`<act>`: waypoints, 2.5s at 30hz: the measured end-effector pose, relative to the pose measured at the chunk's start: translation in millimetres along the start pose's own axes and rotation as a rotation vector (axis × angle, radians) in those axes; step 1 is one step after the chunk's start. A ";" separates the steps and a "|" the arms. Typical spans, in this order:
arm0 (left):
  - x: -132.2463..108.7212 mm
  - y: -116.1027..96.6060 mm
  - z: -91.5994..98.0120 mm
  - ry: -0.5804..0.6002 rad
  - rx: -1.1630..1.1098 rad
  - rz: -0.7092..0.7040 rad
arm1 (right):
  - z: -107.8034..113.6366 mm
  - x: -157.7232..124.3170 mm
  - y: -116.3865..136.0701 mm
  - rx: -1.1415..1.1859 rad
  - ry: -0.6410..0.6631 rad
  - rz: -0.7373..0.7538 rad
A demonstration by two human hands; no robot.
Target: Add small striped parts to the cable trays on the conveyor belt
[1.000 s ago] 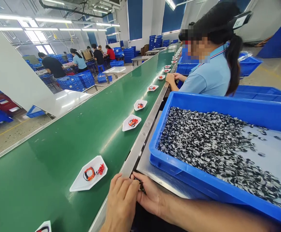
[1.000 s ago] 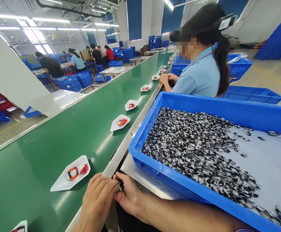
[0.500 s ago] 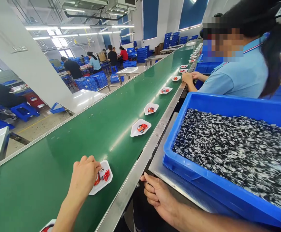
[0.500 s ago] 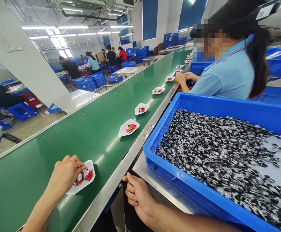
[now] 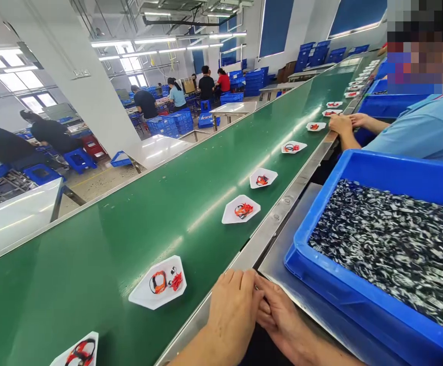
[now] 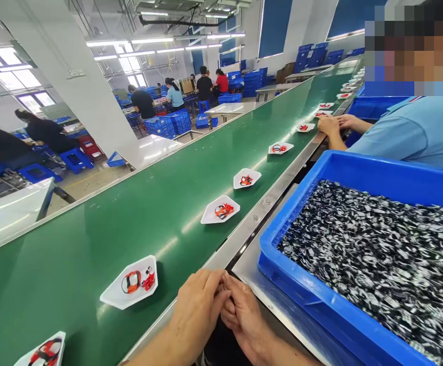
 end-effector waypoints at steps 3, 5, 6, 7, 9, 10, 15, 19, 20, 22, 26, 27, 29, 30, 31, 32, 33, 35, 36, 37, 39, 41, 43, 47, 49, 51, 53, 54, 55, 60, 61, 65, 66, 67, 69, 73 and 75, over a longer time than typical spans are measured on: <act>-0.2 12.6 -6.2 0.081 -0.269 0.076 | -4.3 -0.7 3.7 -0.034 0.019 0.022; 0.4 20.0 -9.7 0.121 -0.527 0.116 | -7.3 -1.1 5.8 -0.059 0.036 0.044; 1.0 23.2 -12.4 0.138 -0.657 0.138 | -8.7 -1.4 6.2 -0.069 0.045 0.050; 1.8 26.0 -15.8 0.154 -0.772 0.162 | -10.0 -1.6 6.5 -0.077 0.055 0.054; 3.9 29.6 -22.7 0.176 -0.954 0.199 | -12.7 -2.4 7.9 -0.092 0.077 0.063; 5.1 30.0 -24.9 0.178 -1.025 0.204 | -14.3 -2.9 9.2 -0.103 0.086 0.069; 8.3 26.6 -23.0 0.132 -1.186 0.182 | -20.2 -4.0 18.1 -0.136 0.100 0.101; 11.0 36.5 -12.3 0.086 -1.172 0.220 | -20.8 -1.7 21.2 -0.069 0.114 0.093; 12.4 44.7 -8.1 0.059 -1.145 0.253 | -20.3 -1.0 20.3 -0.047 0.117 0.079; 15.3 66.7 2.9 -0.020 -1.049 0.338 | -18.3 0.1 17.9 -0.012 0.112 0.050; 16.5 111.9 24.1 -0.165 -0.734 0.506 | -15.0 0.0 13.8 0.030 0.097 0.011; 16.3 119.7 28.8 -0.196 -0.637 0.523 | -14.7 -0.4 13.1 0.039 0.097 0.002; 16.9 128.7 36.1 -0.248 -0.468 0.508 | -14.3 -1.3 12.1 0.056 0.100 -0.014; 17.2 130.7 38.7 -0.271 -0.405 0.489 | -14.1 -1.7 11.9 0.066 0.101 -0.020; 17.2 131.2 41.2 -0.294 -0.355 0.468 | -13.9 -1.9 11.6 0.077 0.104 -0.026; 16.6 129.7 44.4 -0.326 -0.312 0.444 | -13.7 -1.8 11.0 0.090 0.107 -0.035; 15.3 124.8 49.0 -0.371 -0.279 0.405 | -13.4 -1.3 10.5 0.108 0.110 -0.043; 11.7 98.9 59.3 -0.473 -0.229 0.235 | -12.6 0.6 8.7 0.159 0.116 -0.061; 8.7 77.8 62.5 -0.509 -0.207 0.107 | -11.8 2.1 7.2 0.197 0.116 -0.074; 4.7 52.3 62.8 -0.523 -0.185 -0.043 | -10.3 3.7 5.1 0.252 0.106 -0.094; -6.9 0.1 53.7 -0.500 -0.124 -0.322 | -6.4 6.2 -4.0 0.420 0.065 -0.189; -18.6 -35.7 40.7 -0.504 -0.042 -0.464 | -4.9 5.8 -16.3 0.600 0.025 -0.327; -24.3 -49.5 29.0 -0.522 0.027 -0.478 | -5.0 4.2 -24.3 0.690 0.013 -0.419; -23.4 -42.3 12.0 -0.471 0.096 -0.439 | 0.2 6.5 -22.0 0.626 0.010 -0.348; -24.9 -36.9 12.9 -0.493 0.082 -0.448 | 0.4 6.8 -21.5 0.592 0.009 -0.334; -26.4 -33.2 16.0 -0.519 0.037 -0.456 | -2.2 5.6 -23.7 0.605 0.011 -0.372; -26.2 -31.0 18.7 -0.526 -0.013 -0.453 | -7.2 3.6 -25.3 0.686 0.024 -0.421; -25.5 -30.2 20.3 -0.528 -0.038 -0.449 | -10.1 2.8 -25.0 0.740 0.033 -0.435; -24.8 -29.9 22.1 -0.529 -0.063 -0.450 | -12.6 2.3 -24.1 0.792 0.042 -0.439; -22.7 -32.5 33.0 -0.520 -0.169 -0.513 | -9.6 4.7 -17.6 0.757 0.003 -0.325; -22.0 -31.3 34.5 -0.513 -0.188 -0.511 | -6.4 6.0 -15.5 0.706 -0.018 -0.283; -17.1 -15.5 39.2 -0.492 -0.240 -0.441 | -1.2 9.4 -11.3 0.506 -0.018 -0.217; -14.3 -8.2 41.0 -0.490 -0.234 -0.399 | -2.1 9.7 -11.5 0.458 0.006 -0.225; -10.7 0.5 43.5 -0.490 -0.220 -0.347 | -3.1 9.8 -11.9 0.412 0.030 -0.235; -0.7 20.6 49.5 -0.471 -0.181 -0.219 | -3.2 9.7 -11.3 0.347 0.049 -0.235; 26.4 56.9 57.9 -0.330 -0.119 -0.019 | -2.7 8.6 -11.1 0.321 0.037 -0.242; 40.0 70.5 63.1 -0.293 -0.042 0.046 | -3.1 8.3 -11.1 0.312 0.036 -0.244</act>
Point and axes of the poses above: each hand's wrist, its own x-axis towards the middle knuckle, its own z-axis out of the back of the hand, y = z × x, the point moved 9 cm from there along x, towards the middle knuckle, and after that the axes turned 10 degrees about x, right-handed, at the moved point
